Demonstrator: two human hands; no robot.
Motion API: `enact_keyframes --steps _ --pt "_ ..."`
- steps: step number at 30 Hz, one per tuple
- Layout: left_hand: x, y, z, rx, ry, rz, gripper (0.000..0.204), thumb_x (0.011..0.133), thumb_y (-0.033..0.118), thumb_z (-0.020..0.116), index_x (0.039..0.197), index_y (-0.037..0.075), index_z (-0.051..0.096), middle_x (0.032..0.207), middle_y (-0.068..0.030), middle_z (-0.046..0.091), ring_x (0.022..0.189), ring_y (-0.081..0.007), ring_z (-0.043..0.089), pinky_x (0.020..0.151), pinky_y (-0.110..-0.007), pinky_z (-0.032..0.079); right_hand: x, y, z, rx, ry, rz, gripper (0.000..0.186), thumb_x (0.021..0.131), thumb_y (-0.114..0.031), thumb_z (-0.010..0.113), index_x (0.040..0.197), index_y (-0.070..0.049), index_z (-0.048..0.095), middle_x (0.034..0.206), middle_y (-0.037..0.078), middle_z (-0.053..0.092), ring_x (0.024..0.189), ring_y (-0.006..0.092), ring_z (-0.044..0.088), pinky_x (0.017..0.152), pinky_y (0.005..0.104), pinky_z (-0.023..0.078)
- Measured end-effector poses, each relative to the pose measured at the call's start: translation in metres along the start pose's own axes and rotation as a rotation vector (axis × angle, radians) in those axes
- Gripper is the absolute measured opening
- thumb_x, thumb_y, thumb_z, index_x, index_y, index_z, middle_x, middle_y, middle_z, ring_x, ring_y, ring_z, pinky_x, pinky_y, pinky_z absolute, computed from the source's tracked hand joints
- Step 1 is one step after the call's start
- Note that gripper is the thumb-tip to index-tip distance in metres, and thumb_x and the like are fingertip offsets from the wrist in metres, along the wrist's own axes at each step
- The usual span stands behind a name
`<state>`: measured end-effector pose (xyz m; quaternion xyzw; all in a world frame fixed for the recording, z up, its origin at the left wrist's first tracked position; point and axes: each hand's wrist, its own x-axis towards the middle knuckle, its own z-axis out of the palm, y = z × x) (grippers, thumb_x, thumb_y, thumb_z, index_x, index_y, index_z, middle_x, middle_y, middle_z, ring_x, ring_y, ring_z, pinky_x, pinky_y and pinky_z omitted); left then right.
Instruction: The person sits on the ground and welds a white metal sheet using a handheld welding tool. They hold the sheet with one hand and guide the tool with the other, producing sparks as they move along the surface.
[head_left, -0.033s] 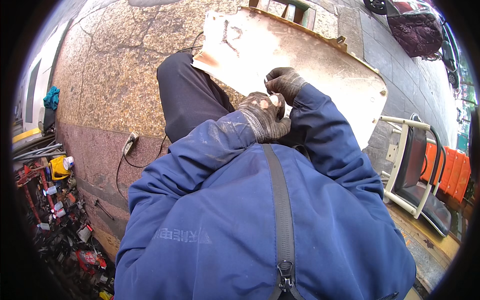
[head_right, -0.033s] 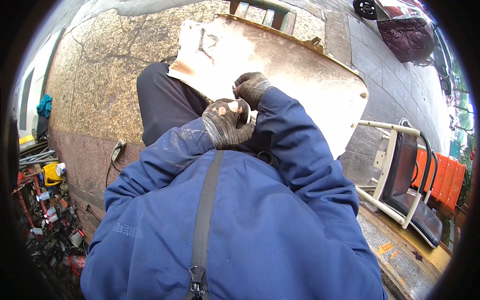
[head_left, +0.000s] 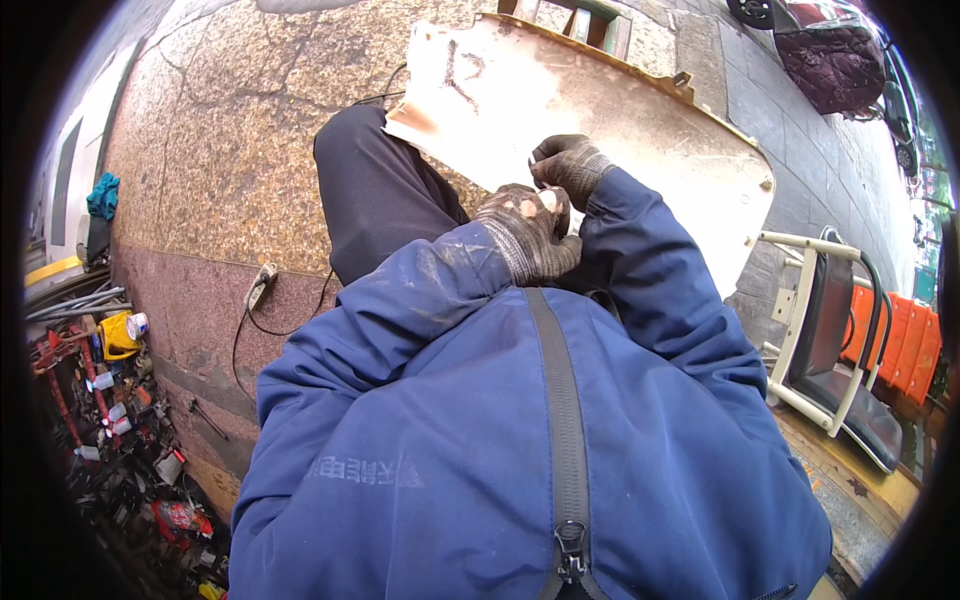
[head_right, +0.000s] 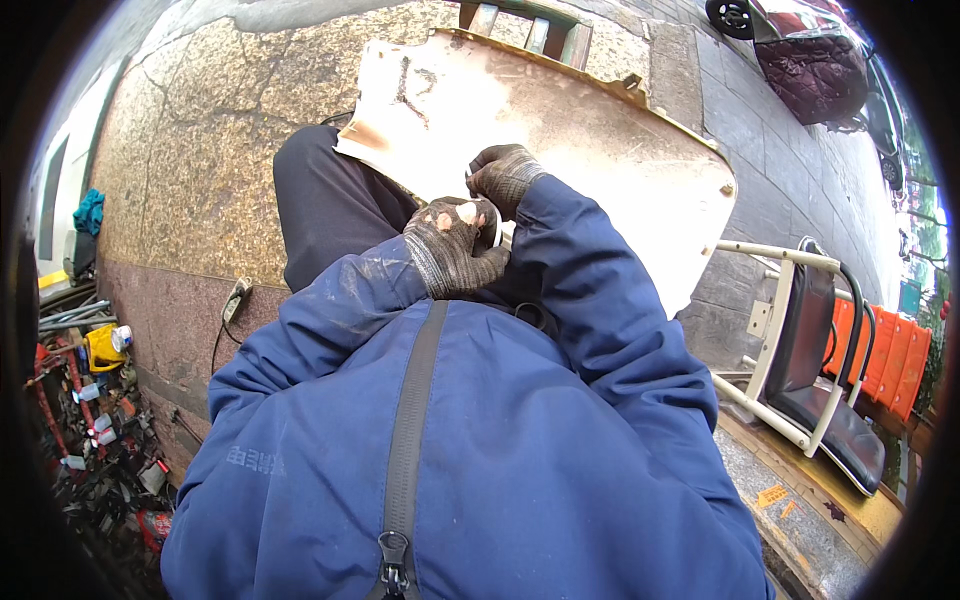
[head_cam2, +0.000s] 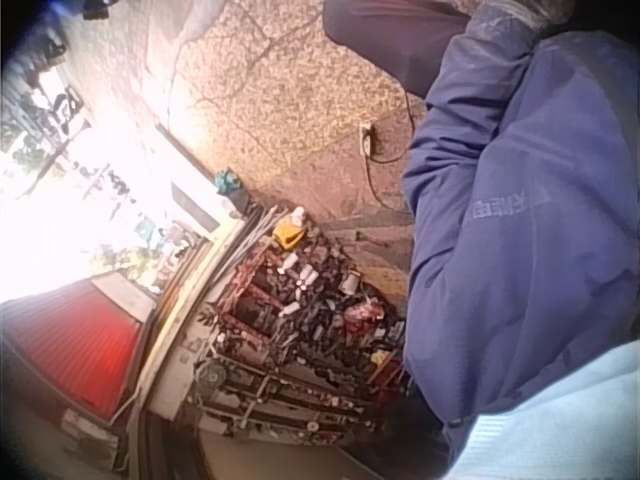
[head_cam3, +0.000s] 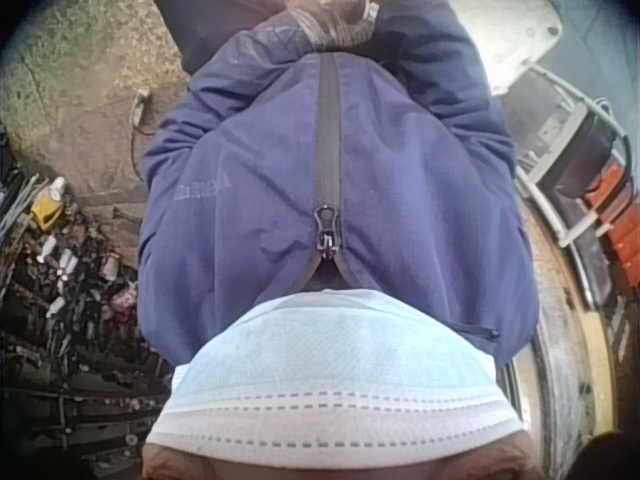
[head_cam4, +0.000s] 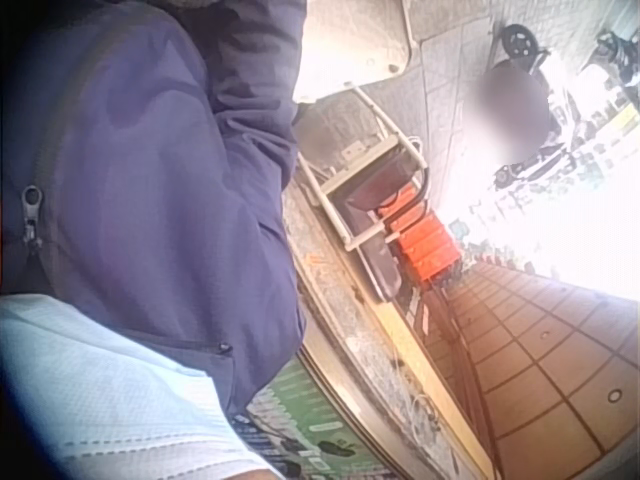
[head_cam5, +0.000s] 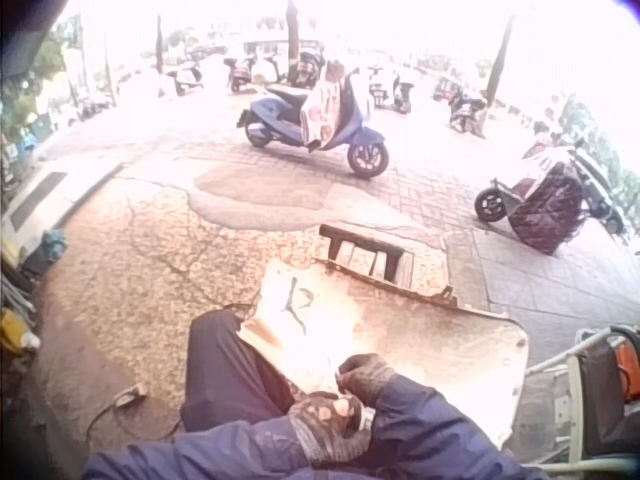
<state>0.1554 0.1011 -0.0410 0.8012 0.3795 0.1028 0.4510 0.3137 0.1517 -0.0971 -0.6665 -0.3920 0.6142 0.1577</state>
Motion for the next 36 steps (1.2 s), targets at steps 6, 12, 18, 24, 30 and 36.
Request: enact_keyframes --steps 6,12,18,24,30,36 --pt "-0.001 0.002 -0.001 0.014 -0.003 -0.009 0.03 0.075 0.033 0.058 0.079 0.003 0.055 0.064 -0.0123 0.058 0.067 -0.0293 0.06 0.064 -0.039 0.048 -0.003 -0.001 0.001 0.008 0.011 -0.024 0.014 0.065 -0.002 0.066 0.079 -0.003 0.065 0.067 0.009 0.062 0.053 0.017 0.057 0.045 0.0317 0.047" --pt "-0.001 0.004 -0.004 0.019 -0.03 -0.019 0.029 0.074 0.033 0.059 0.079 0.004 0.056 0.066 -0.0132 0.059 0.069 -0.03 0.06 0.066 -0.04 0.048 -0.011 -0.009 0.004 0.026 0.033 0.016 0.013 0.064 0.004 0.063 0.077 0.003 0.061 0.066 0.008 0.058 0.059 0.0154 0.055 0.055 0.0271 0.044" --pt "-0.002 0.006 -0.006 0.027 -0.063 -0.043 0.029 0.072 0.032 0.06 0.081 0.005 0.056 0.069 -0.0134 0.059 0.074 -0.0304 0.06 0.069 -0.04 0.048 -0.015 -0.013 0.004 0.018 0.026 0.01 0.011 0.065 0.004 0.062 0.076 0.003 0.061 0.065 0.008 0.058 0.058 0.0154 0.054 0.054 0.0273 0.043" --pt "-0.002 0.007 -0.008 0.023 -0.09 -0.031 0.031 0.07 0.032 0.061 0.083 0.005 0.056 0.073 -0.0143 0.059 0.077 -0.0308 0.059 0.071 -0.041 0.048 -0.016 -0.01 0.001 0.006 0.027 0.019 0.011 0.066 0.002 0.063 0.077 0.001 0.061 0.065 0.008 0.059 0.057 0.0158 0.055 0.051 0.0288 0.045" --pt "-0.003 0.008 -0.008 0.045 -0.095 -0.018 0.032 0.07 0.033 0.061 0.084 0.005 0.055 0.076 -0.0154 0.059 0.081 -0.0317 0.058 0.072 -0.042 0.047 -0.008 0.005 -0.008 -0.086 -0.023 -0.045 0.014 0.064 -0.002 0.067 0.079 -0.003 0.064 0.072 0.007 0.062 0.062 0.0146 0.06 0.053 0.0275 0.05" --pt "-0.006 0.011 -0.01 -0.003 -0.057 0.011 0.033 0.068 0.033 0.062 0.087 0.006 0.055 0.077 -0.0154 0.058 0.082 -0.0322 0.058 0.073 -0.042 0.047 -0.009 0.014 -0.015 -0.496 -0.121 -0.366 0.017 0.064 -0.004 0.068 0.081 -0.003 0.065 0.081 0.006 0.063 0.071 0.0123 0.061 0.061 0.023 0.051"
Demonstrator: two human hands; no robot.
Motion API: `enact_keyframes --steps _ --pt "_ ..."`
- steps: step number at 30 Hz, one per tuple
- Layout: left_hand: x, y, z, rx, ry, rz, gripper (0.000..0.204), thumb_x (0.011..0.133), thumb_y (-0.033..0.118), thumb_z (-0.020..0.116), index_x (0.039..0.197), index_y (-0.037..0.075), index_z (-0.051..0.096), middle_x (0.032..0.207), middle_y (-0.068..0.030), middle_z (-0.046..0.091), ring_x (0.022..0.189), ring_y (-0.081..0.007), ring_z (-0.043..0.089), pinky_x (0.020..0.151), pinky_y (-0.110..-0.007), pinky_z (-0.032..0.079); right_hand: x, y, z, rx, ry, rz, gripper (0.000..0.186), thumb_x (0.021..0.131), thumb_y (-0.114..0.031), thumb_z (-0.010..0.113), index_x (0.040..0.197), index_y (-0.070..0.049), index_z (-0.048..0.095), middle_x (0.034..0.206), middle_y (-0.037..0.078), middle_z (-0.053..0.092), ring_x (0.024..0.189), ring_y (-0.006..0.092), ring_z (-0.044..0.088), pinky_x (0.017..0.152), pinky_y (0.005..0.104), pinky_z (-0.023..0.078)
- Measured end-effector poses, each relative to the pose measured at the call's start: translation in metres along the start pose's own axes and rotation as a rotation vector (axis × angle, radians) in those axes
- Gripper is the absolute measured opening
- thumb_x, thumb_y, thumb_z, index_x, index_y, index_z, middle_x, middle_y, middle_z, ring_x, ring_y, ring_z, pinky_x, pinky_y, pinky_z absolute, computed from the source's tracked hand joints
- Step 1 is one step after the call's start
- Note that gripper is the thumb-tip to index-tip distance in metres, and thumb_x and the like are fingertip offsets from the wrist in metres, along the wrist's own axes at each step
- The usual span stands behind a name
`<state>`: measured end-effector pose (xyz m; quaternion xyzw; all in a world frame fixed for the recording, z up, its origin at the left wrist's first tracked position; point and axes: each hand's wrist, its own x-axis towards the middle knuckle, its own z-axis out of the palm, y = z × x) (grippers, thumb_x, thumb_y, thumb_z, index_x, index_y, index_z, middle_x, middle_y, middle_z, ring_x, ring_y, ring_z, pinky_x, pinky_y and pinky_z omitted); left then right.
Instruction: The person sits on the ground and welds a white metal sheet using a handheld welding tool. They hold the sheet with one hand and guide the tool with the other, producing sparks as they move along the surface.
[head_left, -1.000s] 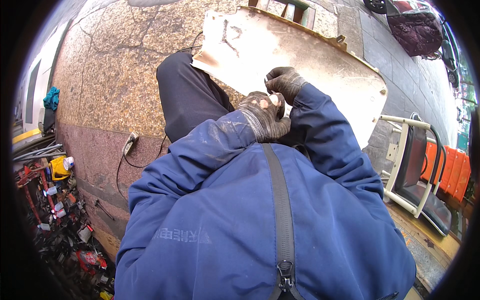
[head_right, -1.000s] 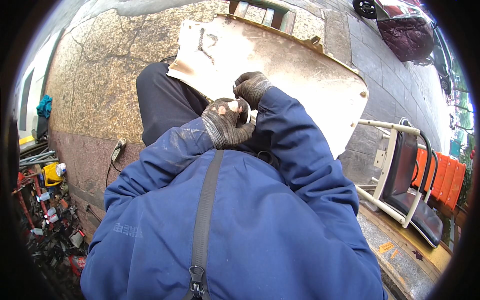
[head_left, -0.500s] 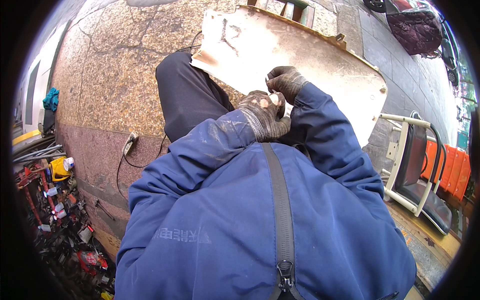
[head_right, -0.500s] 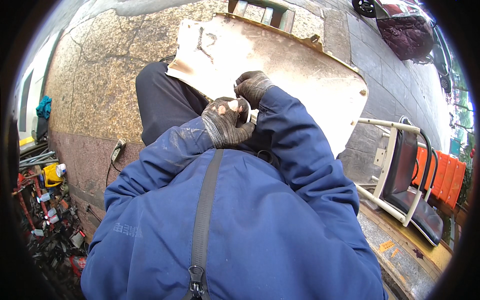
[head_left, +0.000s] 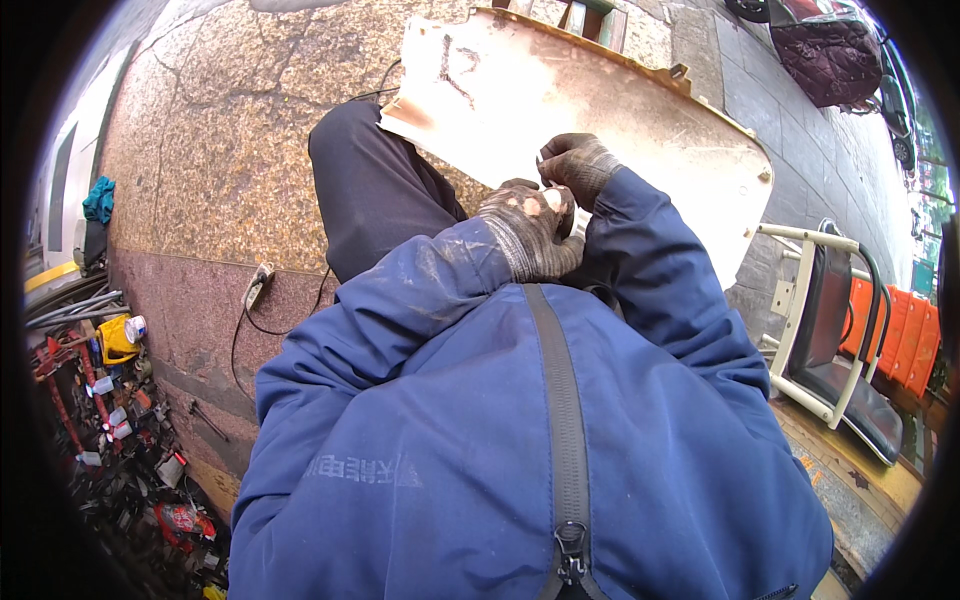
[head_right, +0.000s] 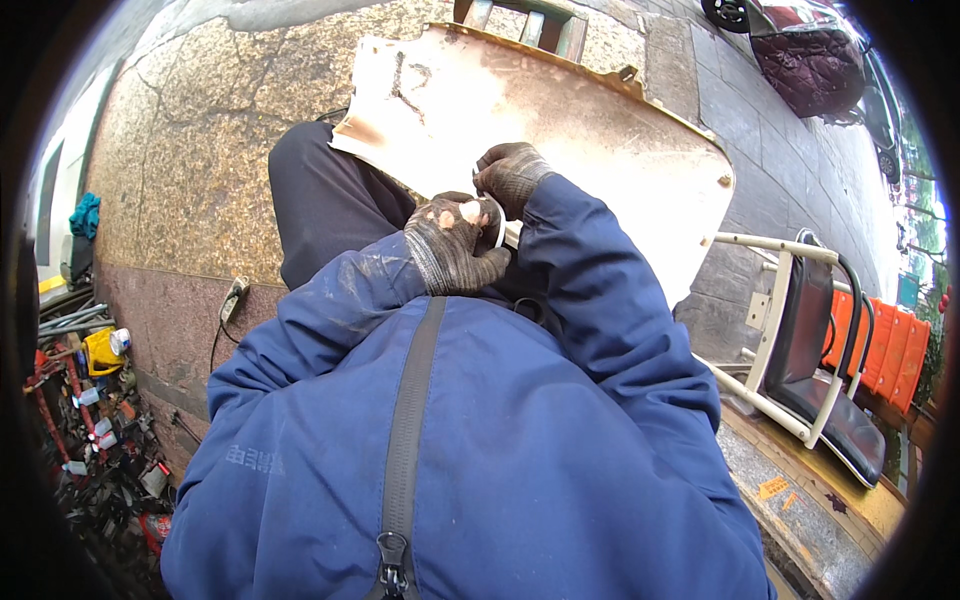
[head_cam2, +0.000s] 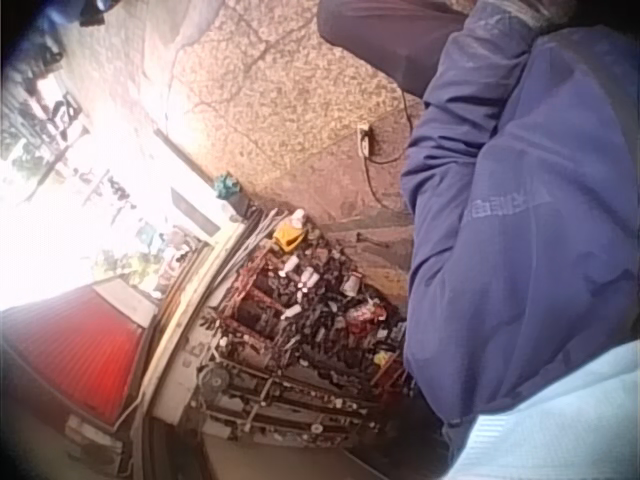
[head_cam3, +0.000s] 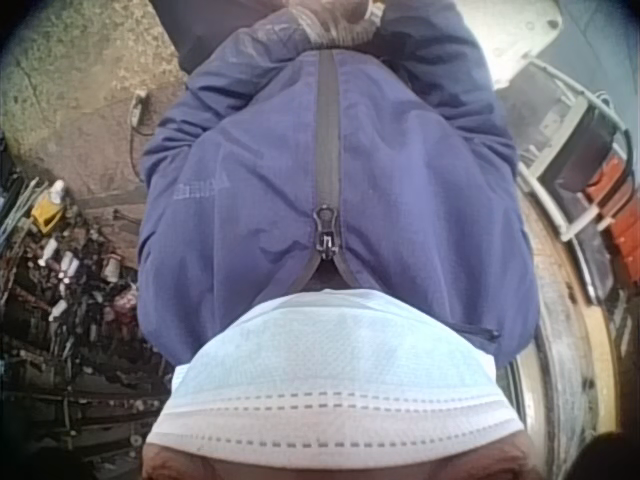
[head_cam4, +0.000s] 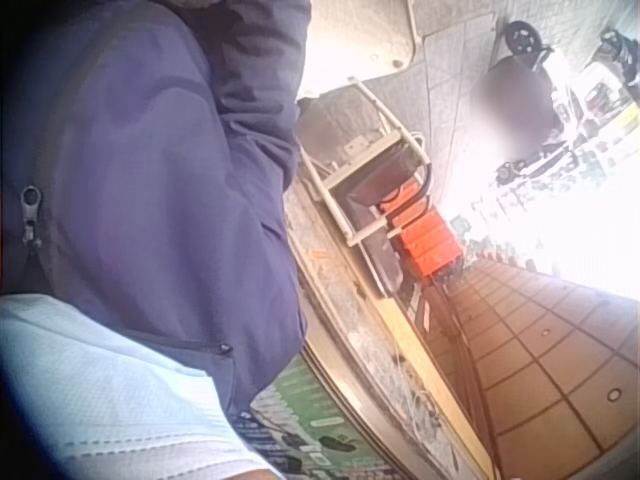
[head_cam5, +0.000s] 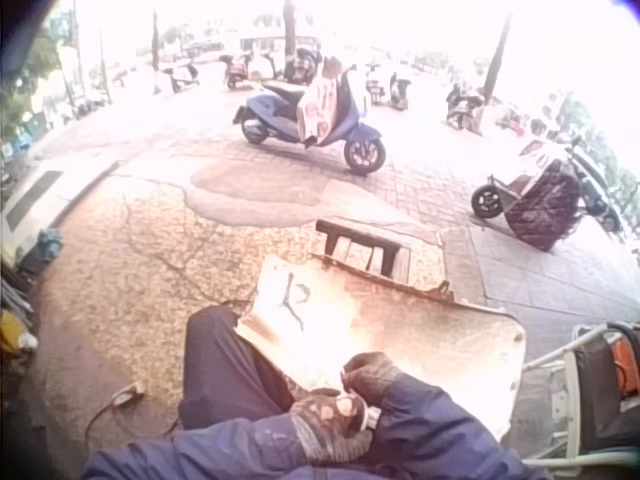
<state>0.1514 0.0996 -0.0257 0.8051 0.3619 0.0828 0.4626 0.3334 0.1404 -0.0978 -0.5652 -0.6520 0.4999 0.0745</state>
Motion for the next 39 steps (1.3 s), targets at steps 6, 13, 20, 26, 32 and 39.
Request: enact_keyframes --steps 6,13,20,26,32,39 --pt "0.002 0.001 0.001 -0.008 -0.066 0.016 0.035 0.068 0.032 0.063 0.092 0.007 0.056 0.08 -0.0148 0.06 0.085 -0.0325 0.058 0.076 -0.042 0.047 -0.012 -0.023 -0.002 0.486 0.145 0.434 0.015 0.065 -0.003 0.066 0.079 -0.001 0.064 0.067 0.008 0.061 0.057 0.0146 0.057 0.049 0.0287 0.048" --pt "0.0 0.0 0.004 0.032 -0.072 0.03 0.037 0.068 0.032 0.063 0.095 0.008 0.057 0.083 -0.0136 0.063 0.09 -0.0328 0.058 0.083 -0.041 0.046 -0.017 -0.03 -0.001 0.502 0.147 0.424 0.013 0.065 -0.001 0.065 0.078 -0.001 0.062 0.064 0.008 0.059 0.055 0.0148 0.056 0.047 0.03 0.047" --pt "0.001 0.0 0.004 -0.002 -0.107 0.066 0.036 0.069 0.031 0.062 0.098 0.009 0.058 0.083 -0.0129 0.064 0.089 -0.0295 0.06 0.087 -0.038 0.044 -0.025 -0.037 -0.004 0.42 0.138 0.441 0.013 0.065 -0.001 0.065 0.078 -0.001 0.063 0.067 0.007 0.06 0.058 0.0134 0.056 0.05 0.0286 0.048" --pt "-0.001 0.004 0.004 -0.013 -0.052 0.112 0.031 0.068 0.027 0.064 0.093 0.008 0.061 0.078 -0.01 0.063 0.08 -0.0262 0.062 0.085 -0.036 0.045 -0.032 -0.042 -0.006 0.381 0.116 0.399 0.013 0.064 -0.002 0.066 0.077 -0.001 0.063 0.069 0.007 0.062 0.061 0.0118 0.056 0.052 0.0273 0.048" --pt "-0.001 0.005 0.004 -0.028 -0.063 0.145 0.029 0.067 0.025 0.065 0.091 0.009 0.062 0.076 -0.0089 0.063 0.078 -0.0259 0.062 0.084 -0.035 0.045 -0.035 -0.041 -0.008 0.486 0.1 0.453 0.014 0.064 -0.002 0.067 0.077 -0.002 0.062 0.069 0.006 0.061 0.061 0.0119 0.056 0.053 0.0276 0.048" --pt "0.0 0.006 0.004 -0.005 -0.056 0.195 0.027 0.066 0.024 0.065 0.087 0.007 0.06 0.075 -0.0084 0.063 0.077 -0.0251 0.062 0.084 -0.036 0.045 -0.035 -0.042 -0.008 0.526 0.084 0.483 0.015 0.065 -0.002 0.069 0.078 -0.003 0.062 0.07 0.006 0.061 0.062 0.0123 0.056 0.052 0.0279 0.047"
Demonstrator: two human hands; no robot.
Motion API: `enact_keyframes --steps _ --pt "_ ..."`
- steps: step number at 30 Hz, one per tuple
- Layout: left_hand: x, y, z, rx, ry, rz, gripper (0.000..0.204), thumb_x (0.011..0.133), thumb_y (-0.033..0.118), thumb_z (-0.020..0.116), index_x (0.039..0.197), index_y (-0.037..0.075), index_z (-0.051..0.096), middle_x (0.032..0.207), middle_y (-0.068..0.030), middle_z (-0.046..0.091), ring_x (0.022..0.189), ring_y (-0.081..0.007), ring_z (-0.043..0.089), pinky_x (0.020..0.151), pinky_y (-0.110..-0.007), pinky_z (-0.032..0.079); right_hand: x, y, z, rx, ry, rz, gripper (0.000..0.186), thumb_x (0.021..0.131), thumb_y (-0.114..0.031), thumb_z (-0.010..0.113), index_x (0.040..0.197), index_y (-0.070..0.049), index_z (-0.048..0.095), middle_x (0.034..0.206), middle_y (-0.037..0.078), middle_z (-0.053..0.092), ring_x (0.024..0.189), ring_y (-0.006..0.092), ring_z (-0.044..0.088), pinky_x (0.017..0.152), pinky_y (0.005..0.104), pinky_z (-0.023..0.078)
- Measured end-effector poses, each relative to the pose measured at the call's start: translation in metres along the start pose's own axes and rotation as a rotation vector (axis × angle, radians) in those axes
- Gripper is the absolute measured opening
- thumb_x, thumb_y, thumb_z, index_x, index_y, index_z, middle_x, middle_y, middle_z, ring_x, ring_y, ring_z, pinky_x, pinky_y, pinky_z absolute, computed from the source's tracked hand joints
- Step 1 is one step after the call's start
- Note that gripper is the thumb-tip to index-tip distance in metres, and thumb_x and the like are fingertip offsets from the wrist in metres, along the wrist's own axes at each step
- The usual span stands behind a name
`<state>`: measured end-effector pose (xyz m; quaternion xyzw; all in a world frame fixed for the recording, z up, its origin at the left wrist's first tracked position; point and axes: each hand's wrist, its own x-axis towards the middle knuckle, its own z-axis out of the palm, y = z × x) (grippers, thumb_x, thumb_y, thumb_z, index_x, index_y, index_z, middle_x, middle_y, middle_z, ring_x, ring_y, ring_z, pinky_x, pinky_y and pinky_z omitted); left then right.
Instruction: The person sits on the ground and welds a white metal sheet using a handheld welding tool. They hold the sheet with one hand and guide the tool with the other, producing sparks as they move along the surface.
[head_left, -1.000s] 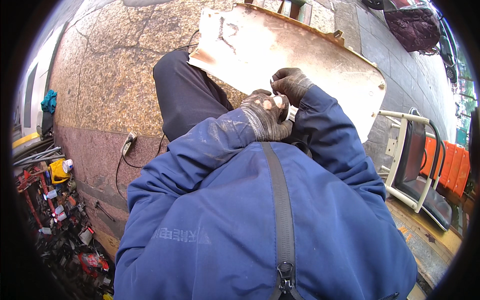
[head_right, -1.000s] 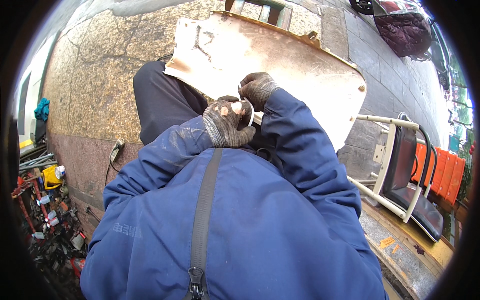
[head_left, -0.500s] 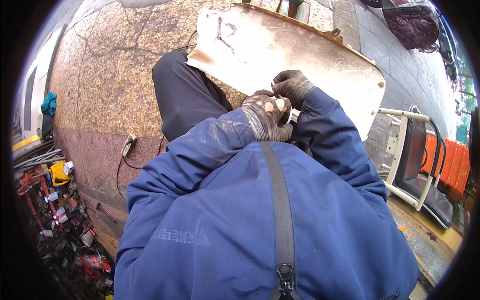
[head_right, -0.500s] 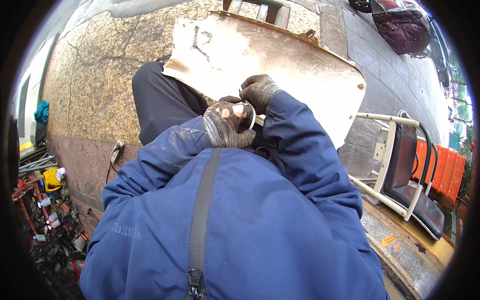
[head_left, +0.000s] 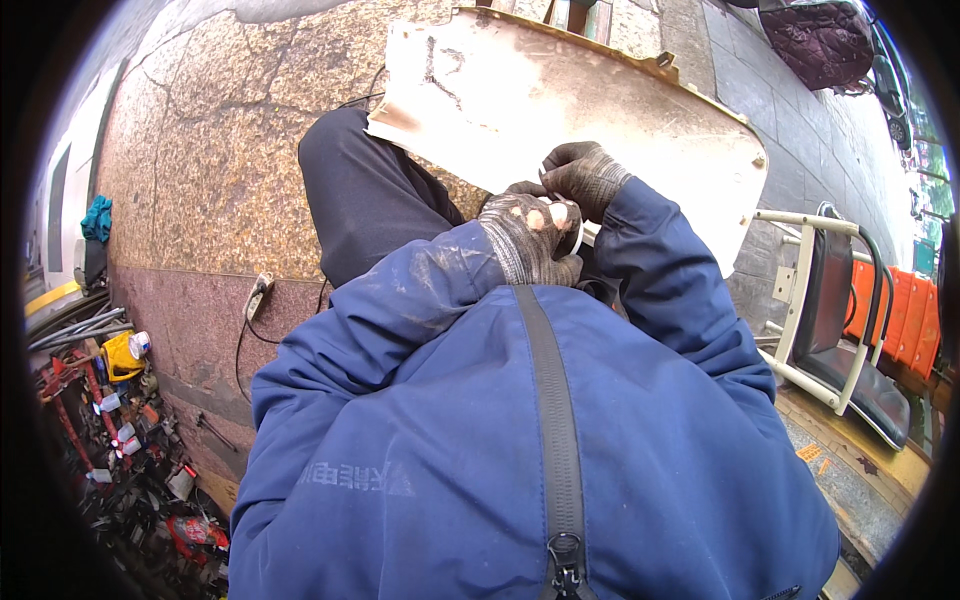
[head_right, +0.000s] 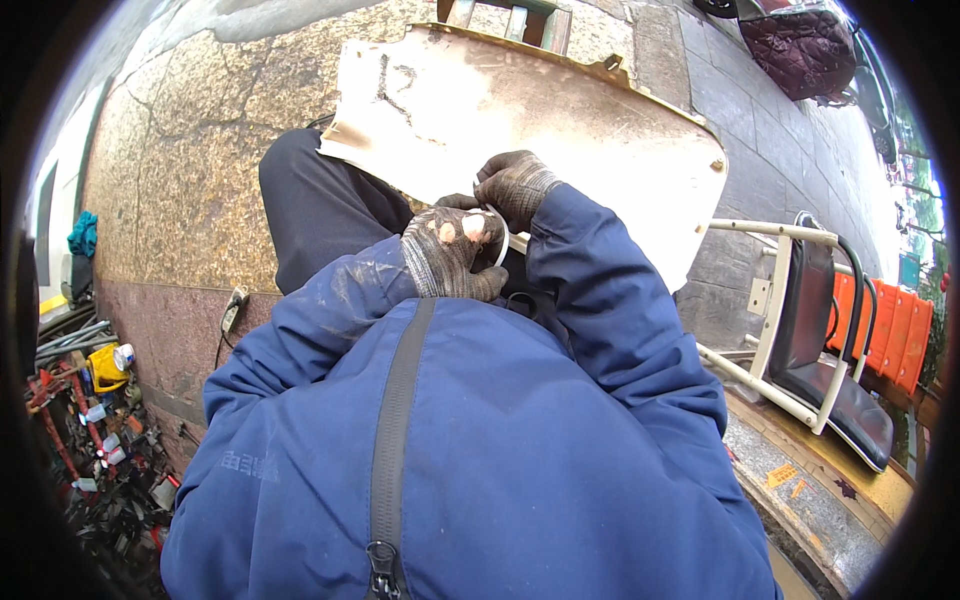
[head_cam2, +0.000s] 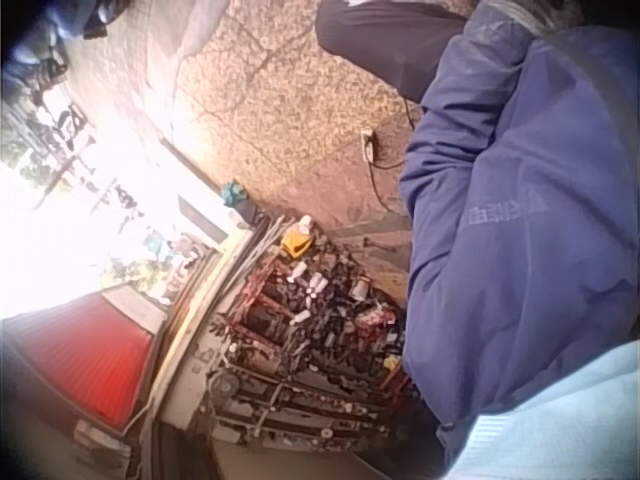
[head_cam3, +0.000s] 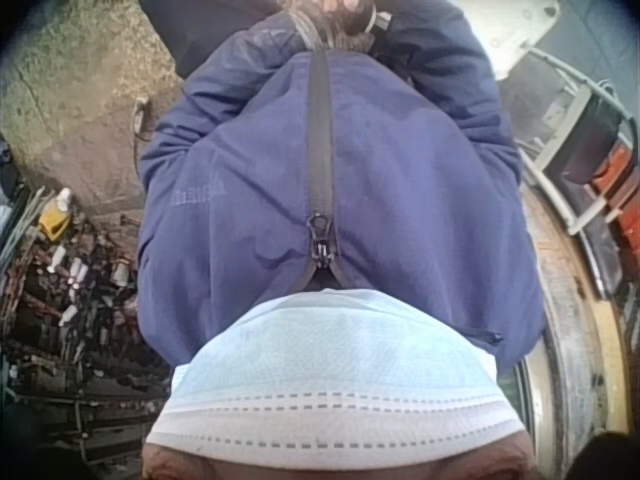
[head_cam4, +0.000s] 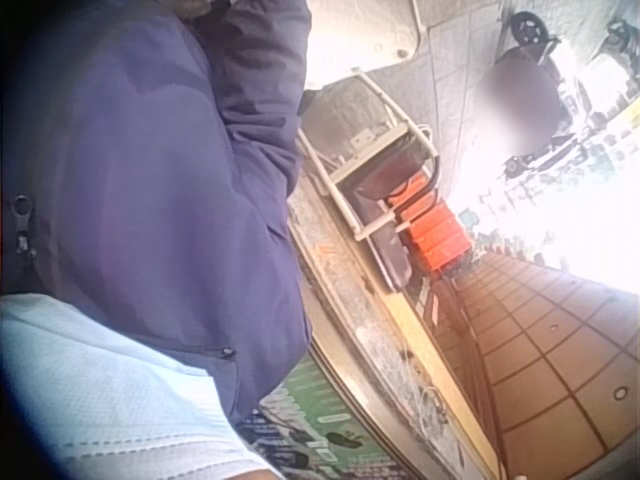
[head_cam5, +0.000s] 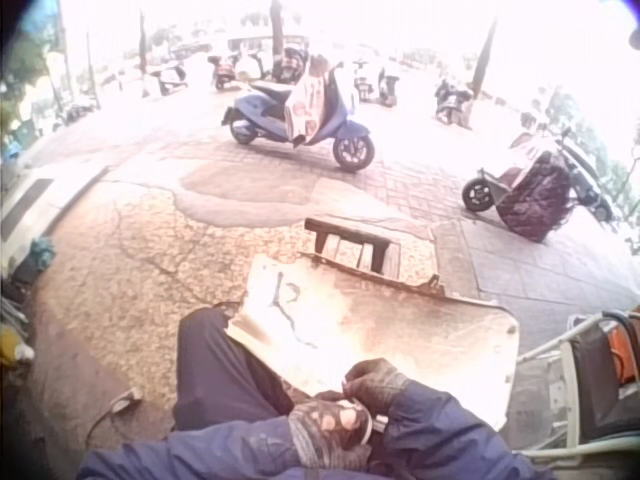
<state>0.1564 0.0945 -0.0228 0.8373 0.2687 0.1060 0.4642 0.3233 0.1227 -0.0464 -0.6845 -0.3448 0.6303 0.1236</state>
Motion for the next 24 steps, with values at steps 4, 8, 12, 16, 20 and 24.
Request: enact_keyframes --steps 4,8,12,16,20,24 --pt "0.0 0.001 -0.002 0.001 -0.019 -0.033 0.029 0.068 0.025 0.064 0.089 0.007 0.06 0.077 -0.0096 0.063 0.079 -0.0258 0.062 0.085 -0.036 0.045 0.005 0.003 0.0 -0.004 0.013 -0.023 0.015 0.065 -0.003 0.07 0.079 -0.003 0.062 0.071 0.006 0.061 0.062 0.0122 0.056 0.053 0.0278 0.047" --pt "0.001 -0.001 -0.003 0.008 -0.035 -0.049 0.032 0.069 0.026 0.063 0.093 0.006 0.059 0.08 -0.0112 0.063 0.083 -0.0268 0.062 0.085 -0.036 0.046 0.013 0.01 -0.003 0.02 -0.018 -0.076 0.016 0.066 -0.003 0.069 0.081 -0.002 0.063 0.072 0.006 0.062 0.063 0.0127 0.057 0.054 0.0277 0.048" --pt "0.0 -0.002 -0.002 0.015 -0.012 -0.056 0.035 0.068 0.026 0.064 0.097 0.006 0.059 0.081 -0.0117 0.064 0.084 -0.0273 0.062 0.086 -0.036 0.045 0.017 0.014 -0.003 -0.21 -0.04 -0.323 0.018 0.066 -0.003 0.069 0.083 0.0 0.063 0.073 0.008 0.062 0.064 0.0137 0.058 0.056 0.0276 0.049" --pt "0.0 -0.005 -0.001 0.0 -0.013 -0.052 0.037 0.068 0.026 0.064 0.098 0.005 0.058 0.082 -0.0123 0.064 0.083 -0.0278 0.062 0.087 -0.036 0.045 0.013 0.006 0.0 0.004 0.013 -0.071 0.018 0.067 -0.003 0.068 0.084 0.001 0.063 0.073 0.009 0.062 0.064 0.0144 0.058 0.056 0.0278 0.049" --pt "0.0 -0.007 0.001 -0.013 0.013 -0.054 0.037 0.068 0.026 0.064 0.098 0.005 0.058 0.082 -0.0125 0.064 0.083 -0.0282 0.062 0.087 -0.036 0.045 0.009 0.0 0.002 -0.027 0.016 -0.086 0.017 0.068 -0.003 0.067 0.083 0.001 0.062 0.072 0.009 0.062 0.062 0.0148 0.058 0.054 0.0287 0.049" --pt "0.001 -0.008 0.0 -0.018 0.02 -0.037 0.036 0.068 0.027 0.064 0.097 0.006 0.058 0.082 -0.0123 0.064 0.083 -0.0285 0.062 0.087 -0.037 0.044 0.009 -0.001 0.005 0.036 0.037 -0.092 0.015 0.067 -0.002 0.066 0.082 0.001 0.063 0.07 0.009 0.062 0.061 0.0155 0.058 0.053 0.0295 0.049"
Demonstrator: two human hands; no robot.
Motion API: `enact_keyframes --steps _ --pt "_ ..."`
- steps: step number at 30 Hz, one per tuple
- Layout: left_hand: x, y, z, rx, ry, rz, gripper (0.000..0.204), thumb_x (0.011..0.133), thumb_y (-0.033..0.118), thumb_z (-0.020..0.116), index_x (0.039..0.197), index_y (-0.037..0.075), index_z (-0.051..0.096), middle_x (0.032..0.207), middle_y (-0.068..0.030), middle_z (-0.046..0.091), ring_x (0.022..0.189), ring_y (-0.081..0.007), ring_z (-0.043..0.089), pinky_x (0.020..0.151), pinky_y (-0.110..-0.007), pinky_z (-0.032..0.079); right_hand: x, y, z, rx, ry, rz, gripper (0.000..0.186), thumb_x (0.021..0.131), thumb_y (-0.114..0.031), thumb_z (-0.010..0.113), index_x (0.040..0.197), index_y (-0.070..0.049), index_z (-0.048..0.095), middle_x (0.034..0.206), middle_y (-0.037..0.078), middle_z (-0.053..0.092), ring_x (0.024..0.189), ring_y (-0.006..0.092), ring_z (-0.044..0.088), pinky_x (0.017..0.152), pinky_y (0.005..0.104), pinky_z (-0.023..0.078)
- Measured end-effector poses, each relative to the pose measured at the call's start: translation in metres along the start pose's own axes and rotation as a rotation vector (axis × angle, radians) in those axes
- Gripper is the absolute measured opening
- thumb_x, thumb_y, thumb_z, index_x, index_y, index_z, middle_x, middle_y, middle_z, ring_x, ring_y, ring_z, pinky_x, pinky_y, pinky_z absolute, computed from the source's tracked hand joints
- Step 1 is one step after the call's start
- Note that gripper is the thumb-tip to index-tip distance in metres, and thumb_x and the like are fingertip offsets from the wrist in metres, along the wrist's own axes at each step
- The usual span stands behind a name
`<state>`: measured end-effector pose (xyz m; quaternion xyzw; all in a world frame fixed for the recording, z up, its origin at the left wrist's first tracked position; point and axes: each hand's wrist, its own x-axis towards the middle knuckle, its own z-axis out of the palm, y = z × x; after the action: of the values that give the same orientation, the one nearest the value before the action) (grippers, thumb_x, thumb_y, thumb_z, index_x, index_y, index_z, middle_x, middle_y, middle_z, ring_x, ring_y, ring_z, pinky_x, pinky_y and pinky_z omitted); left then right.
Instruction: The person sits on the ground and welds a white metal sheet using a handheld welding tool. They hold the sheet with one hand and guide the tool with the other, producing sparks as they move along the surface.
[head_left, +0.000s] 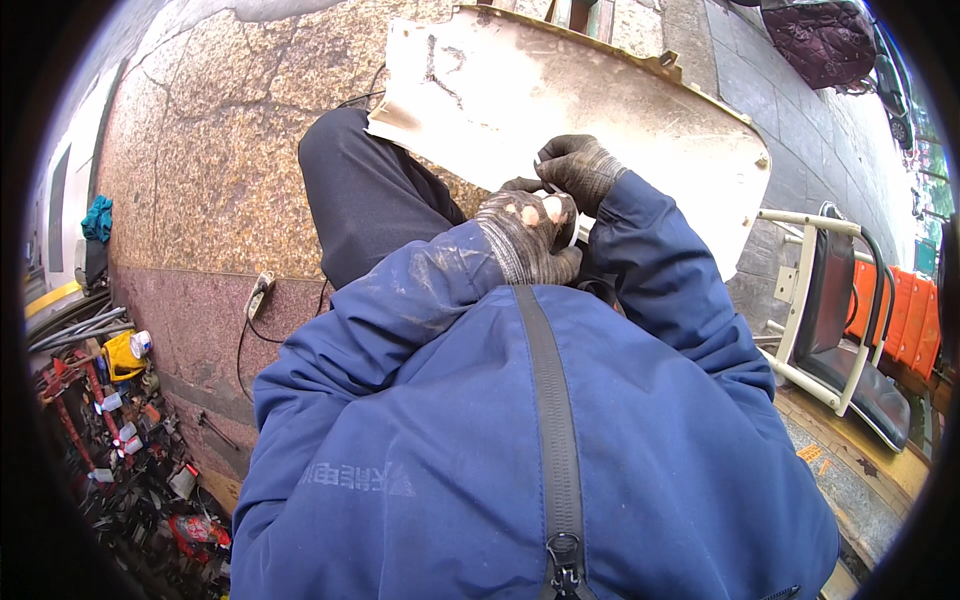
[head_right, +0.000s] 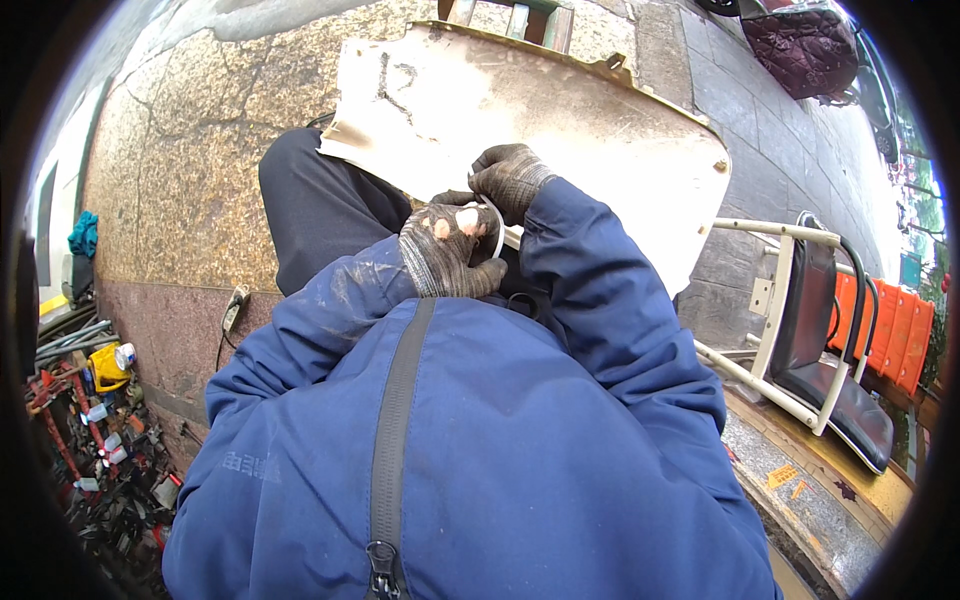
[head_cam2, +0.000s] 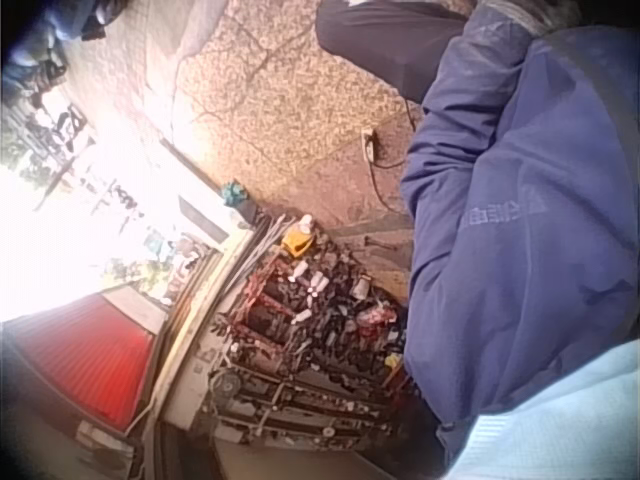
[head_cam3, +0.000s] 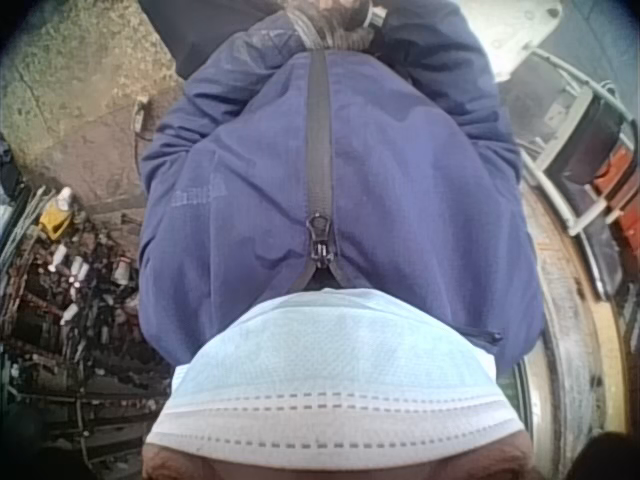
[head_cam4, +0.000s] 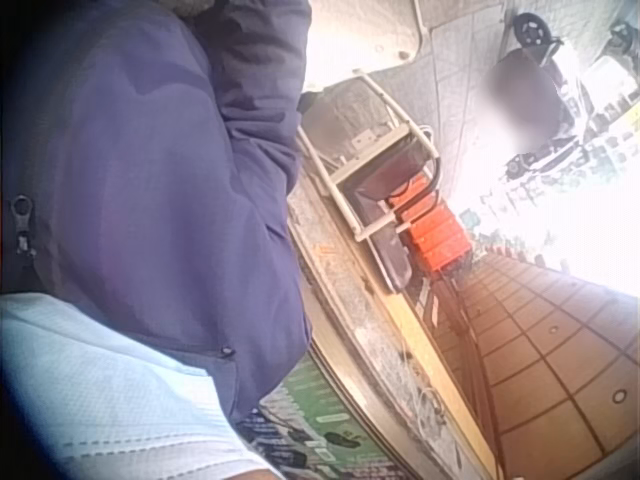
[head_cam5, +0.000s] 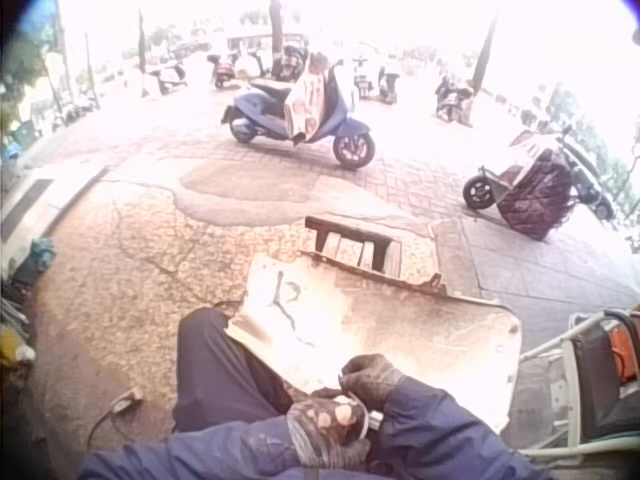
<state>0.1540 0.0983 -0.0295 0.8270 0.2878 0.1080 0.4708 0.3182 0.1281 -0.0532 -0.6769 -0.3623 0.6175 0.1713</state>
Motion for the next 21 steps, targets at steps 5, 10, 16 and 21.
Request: enact_keyframes --steps 5,10,16,21 --pt "0.0 0.0 -0.001 0.007 0.019 -0.014 0.035 0.068 0.027 0.064 0.095 0.007 0.059 0.085 -0.0132 0.063 0.086 -0.0296 0.061 0.086 -0.038 0.045 0.004 0.0 0.001 -0.013 0.017 -0.028 0.013 0.068 -0.001 0.064 0.081 0.001 0.063 0.068 0.009 0.061 0.059 0.016 0.058 0.052 0.0299 0.048" --pt "-0.002 0.0 -0.002 0.02 0.05 -0.022 0.036 0.067 0.027 0.065 0.096 0.006 0.058 0.084 -0.0139 0.063 0.085 -0.0301 0.061 0.085 -0.039 0.045 0.008 -0.002 0.003 -0.036 0.021 -0.036 0.012 0.069 -0.002 0.064 0.081 0.001 0.063 0.068 0.009 0.061 0.059 0.016 0.058 0.051 0.0299 0.048" --pt "-0.002 -0.003 -0.002 -0.07 0.067 -0.04 0.034 0.067 0.025 0.066 0.094 0.007 0.057 0.076 -0.012 0.063 0.078 -0.03 0.062 0.083 -0.038 0.045 0.007 -0.008 0.009 -0.043 0.038 -0.063 0.012 0.068 -0.003 0.06 0.078 0.003 0.06 0.064 0.005 0.057 0.058 0.012 0.052 0.053 0.0259 0.042" --pt "-0.001 -0.008 0.003 -0.023 0.13 -0.032 0.029 0.067 0.024 0.066 0.088 0.006 0.055 0.072 -0.0109 0.06 0.073 -0.0293 0.059 0.077 -0.04 0.045 0.011 -0.011 0.011 -0.059 0.034 -0.067 0.01 0.068 -0.003 0.06 0.076 0.003 0.06 0.063 0.006 0.057 0.056 0.0122 0.051 0.052 0.0261 0.042"
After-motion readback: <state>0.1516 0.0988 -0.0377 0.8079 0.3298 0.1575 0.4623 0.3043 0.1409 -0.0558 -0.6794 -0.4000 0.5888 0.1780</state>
